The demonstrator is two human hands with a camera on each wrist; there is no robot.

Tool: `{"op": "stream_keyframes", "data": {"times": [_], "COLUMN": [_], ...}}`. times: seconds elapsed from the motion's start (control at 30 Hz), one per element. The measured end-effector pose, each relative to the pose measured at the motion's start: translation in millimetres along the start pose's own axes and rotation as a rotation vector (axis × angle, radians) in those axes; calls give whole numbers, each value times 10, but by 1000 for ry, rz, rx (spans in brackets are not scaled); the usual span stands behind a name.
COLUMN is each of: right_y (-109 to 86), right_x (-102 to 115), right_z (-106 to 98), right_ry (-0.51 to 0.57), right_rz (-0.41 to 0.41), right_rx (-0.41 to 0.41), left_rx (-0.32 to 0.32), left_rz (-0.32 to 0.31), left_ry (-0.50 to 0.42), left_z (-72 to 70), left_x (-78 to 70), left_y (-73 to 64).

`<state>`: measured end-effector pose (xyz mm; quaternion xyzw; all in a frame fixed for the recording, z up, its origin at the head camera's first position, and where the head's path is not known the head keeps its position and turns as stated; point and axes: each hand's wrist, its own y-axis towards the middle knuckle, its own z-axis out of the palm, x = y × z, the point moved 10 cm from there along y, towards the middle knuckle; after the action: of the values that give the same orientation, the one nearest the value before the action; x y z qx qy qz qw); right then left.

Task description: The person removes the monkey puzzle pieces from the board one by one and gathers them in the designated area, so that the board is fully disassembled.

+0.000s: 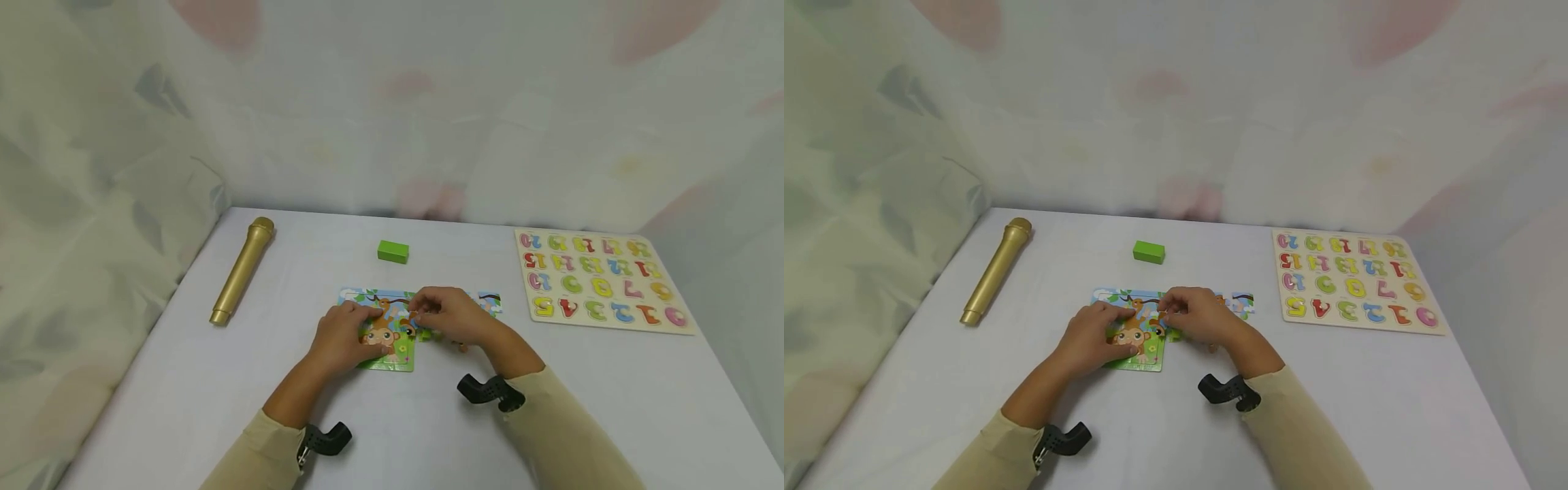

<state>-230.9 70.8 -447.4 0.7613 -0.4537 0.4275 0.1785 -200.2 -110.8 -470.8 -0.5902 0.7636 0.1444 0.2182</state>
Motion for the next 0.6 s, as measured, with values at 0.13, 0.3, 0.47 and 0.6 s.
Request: {"op": "stream_keyframes", "data": {"times": [0.13,0.3,0.47,0.6], "right_y": [-100,-251,-387,-489], "right_x": [-95,-269,-421,-532], "right_z": [-102,-218,-332,-422], "right_ry": [12,34,20,-21], "right_rz": [31,91,123,116], "right_rx": [-13,-12,-35,-63], "left_rx": [1,2,1,5], "left_rz": [-1,3,1,-1], "left_ry": [-3,-2,4,3], "left_z": [-1,3,7,15], "left_x": [-6,-32,-41,-37], "left_y": [-3,-16,-31,-32]}}
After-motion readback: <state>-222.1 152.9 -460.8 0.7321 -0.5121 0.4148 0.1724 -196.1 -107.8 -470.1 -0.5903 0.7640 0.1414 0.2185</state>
